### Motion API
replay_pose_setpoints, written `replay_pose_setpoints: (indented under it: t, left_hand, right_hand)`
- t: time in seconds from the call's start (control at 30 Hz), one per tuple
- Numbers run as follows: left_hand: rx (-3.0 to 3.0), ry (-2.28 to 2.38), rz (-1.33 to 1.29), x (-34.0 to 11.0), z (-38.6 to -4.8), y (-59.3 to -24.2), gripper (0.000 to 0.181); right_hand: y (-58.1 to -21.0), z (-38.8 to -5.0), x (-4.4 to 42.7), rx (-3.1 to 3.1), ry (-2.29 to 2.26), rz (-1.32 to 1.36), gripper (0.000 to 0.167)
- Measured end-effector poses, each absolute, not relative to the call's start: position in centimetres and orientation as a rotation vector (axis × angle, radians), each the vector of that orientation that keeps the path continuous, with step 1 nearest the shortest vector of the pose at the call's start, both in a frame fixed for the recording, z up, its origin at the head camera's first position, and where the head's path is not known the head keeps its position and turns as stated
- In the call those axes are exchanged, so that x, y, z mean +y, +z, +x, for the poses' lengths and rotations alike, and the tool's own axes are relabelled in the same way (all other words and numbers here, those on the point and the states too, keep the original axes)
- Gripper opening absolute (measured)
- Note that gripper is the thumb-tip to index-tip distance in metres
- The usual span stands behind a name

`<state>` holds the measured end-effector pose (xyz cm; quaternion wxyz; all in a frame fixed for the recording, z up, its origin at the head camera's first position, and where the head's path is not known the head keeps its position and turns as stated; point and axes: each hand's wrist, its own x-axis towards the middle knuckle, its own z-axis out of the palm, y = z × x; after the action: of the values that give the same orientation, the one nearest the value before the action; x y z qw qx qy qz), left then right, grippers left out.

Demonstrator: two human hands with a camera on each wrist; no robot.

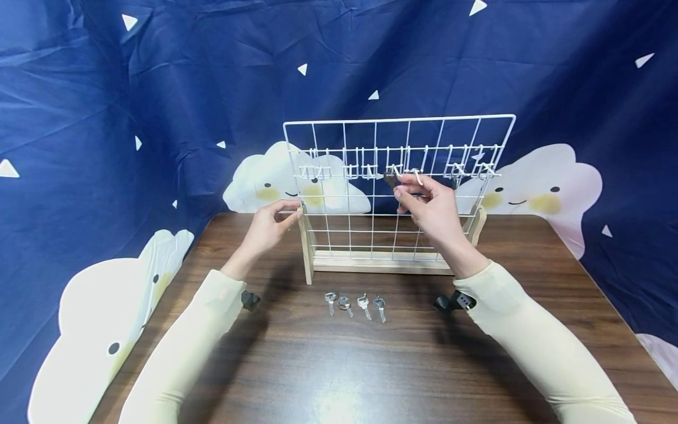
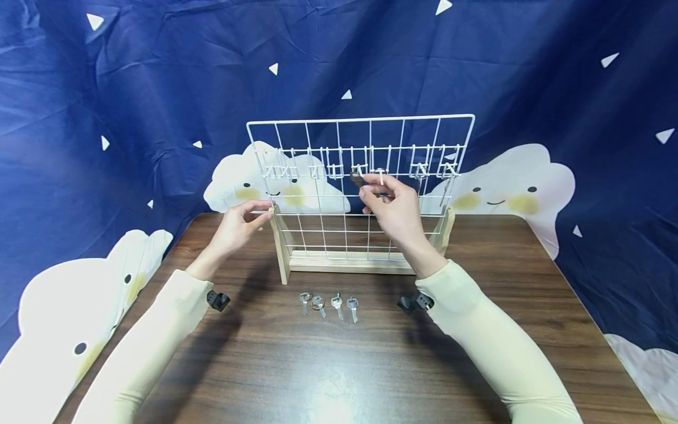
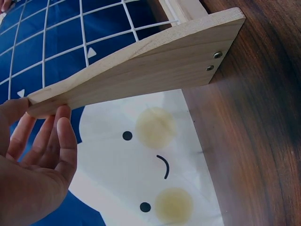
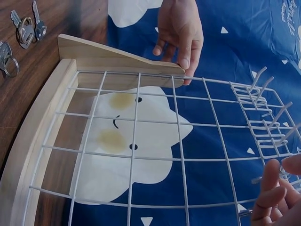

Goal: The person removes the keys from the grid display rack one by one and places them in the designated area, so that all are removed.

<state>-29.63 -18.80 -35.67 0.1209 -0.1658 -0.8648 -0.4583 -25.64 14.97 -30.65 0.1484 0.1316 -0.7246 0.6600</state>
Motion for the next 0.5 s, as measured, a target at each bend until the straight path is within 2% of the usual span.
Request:
replay_pose_setpoints:
  t: [0.5]
  left_hand:
    - [-2.524,-1.335,-0.494,-18.9,-29.7,-35.6,0.03]
  right_hand:
    - [-31.2,-26.3,13.3,-1.957,1.864,0.341,0.029]
